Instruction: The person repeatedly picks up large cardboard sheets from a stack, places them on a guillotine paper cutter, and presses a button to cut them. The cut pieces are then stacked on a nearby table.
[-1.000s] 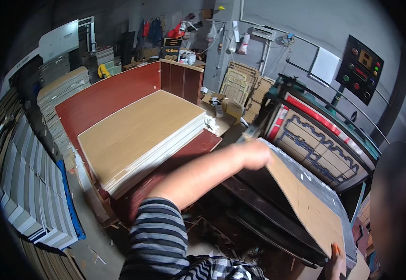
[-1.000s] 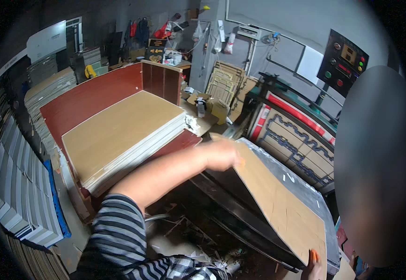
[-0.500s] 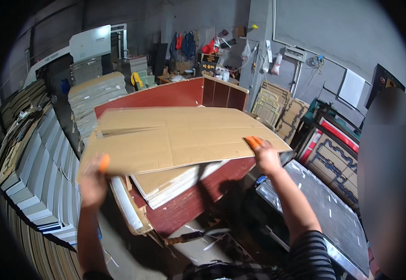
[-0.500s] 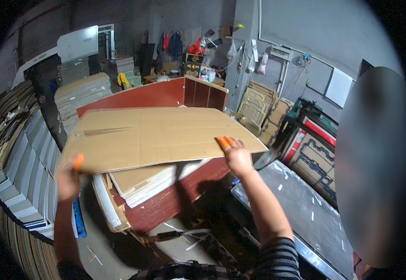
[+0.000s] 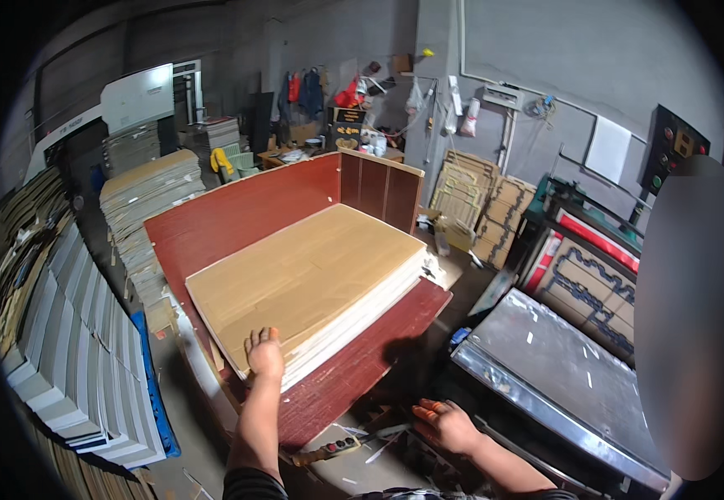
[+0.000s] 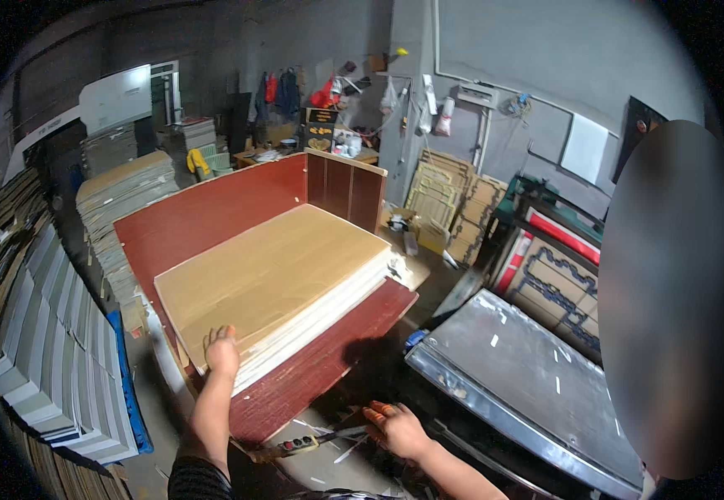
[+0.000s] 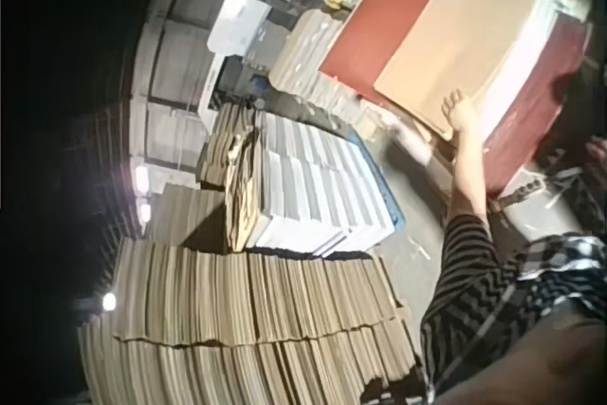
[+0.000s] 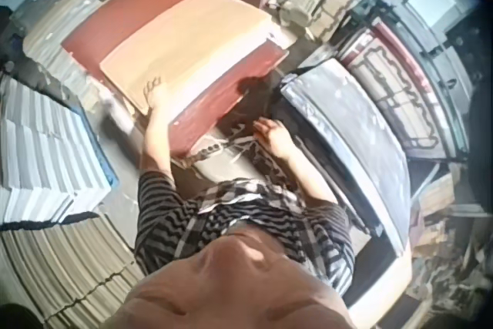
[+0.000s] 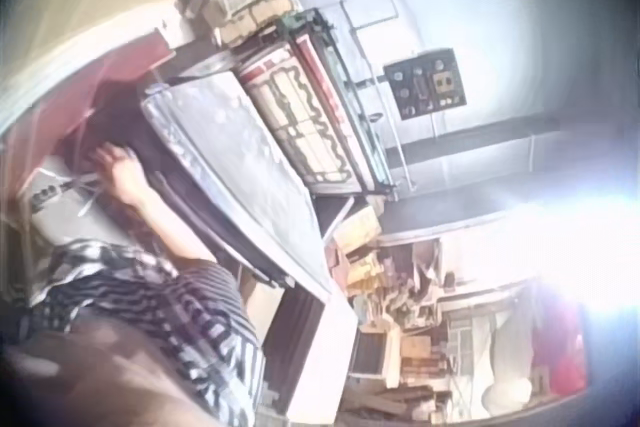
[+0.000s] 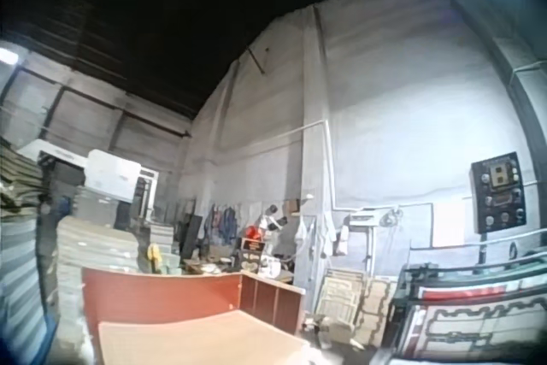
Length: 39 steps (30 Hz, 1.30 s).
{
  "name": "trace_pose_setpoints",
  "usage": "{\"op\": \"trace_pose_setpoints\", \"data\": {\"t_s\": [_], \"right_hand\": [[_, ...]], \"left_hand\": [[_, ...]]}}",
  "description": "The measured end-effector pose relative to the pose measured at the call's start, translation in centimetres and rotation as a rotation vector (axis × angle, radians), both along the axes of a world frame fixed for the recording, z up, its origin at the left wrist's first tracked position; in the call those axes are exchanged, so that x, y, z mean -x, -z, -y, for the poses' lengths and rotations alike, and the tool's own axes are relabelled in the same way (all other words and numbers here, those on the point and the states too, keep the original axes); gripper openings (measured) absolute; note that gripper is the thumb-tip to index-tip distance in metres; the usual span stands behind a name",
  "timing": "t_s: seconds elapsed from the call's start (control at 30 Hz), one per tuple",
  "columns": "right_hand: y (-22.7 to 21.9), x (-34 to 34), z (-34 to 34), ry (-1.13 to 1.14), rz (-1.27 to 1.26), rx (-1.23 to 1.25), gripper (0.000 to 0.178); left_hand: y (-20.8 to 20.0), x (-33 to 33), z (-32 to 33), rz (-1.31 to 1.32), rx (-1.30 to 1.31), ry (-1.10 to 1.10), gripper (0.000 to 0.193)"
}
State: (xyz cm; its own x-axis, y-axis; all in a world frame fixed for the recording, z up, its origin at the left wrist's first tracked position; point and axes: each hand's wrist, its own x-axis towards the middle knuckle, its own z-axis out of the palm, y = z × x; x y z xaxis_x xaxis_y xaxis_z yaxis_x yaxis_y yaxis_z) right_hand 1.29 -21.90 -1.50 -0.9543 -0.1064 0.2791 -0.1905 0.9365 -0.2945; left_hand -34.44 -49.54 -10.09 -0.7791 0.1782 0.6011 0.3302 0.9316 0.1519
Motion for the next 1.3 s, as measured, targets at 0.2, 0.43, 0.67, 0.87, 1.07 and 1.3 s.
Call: {"op": "trace_pose_setpoints", "data": {"t_s": [0.2,0.43,0.67,0.87,1.07,1.3], "right_hand": [[1.2,-20.7,-5.4,0.429,0.096,0.527,0.036],[1.3,-56.2,-10.2,1.548,-0.407,-0.294,0.052],[1.9,-78.6,-5.3,2.732,0.428,0.278,0.119],[5.8,-83.2,-0.7,2.729,0.498,0.228,0.1],[8.1,-85.4,2.6,2.46,0.49,-0.13,0.052],[-3.0,-89.1,1.3,2.282,0.168,-0.88,0.025]], "left_hand": [[-1.8,2.0,2.5,0.645,-0.624,0.46,0.055],[-8.9,1.3,-11.4,0.582,-0.539,0.845,0.07],[-19.6,-25.2,-36.4,0.191,-0.378,1.338,0.041],[-23.9,-45.4,-44.7,0.177,-0.154,1.78,0.039],[-23.2,-51.3,-45.1,0.209,0.031,1.96,0.032],[-23.4,-51.8,-45.1,0.247,-0.106,2.025,0.029]]}}
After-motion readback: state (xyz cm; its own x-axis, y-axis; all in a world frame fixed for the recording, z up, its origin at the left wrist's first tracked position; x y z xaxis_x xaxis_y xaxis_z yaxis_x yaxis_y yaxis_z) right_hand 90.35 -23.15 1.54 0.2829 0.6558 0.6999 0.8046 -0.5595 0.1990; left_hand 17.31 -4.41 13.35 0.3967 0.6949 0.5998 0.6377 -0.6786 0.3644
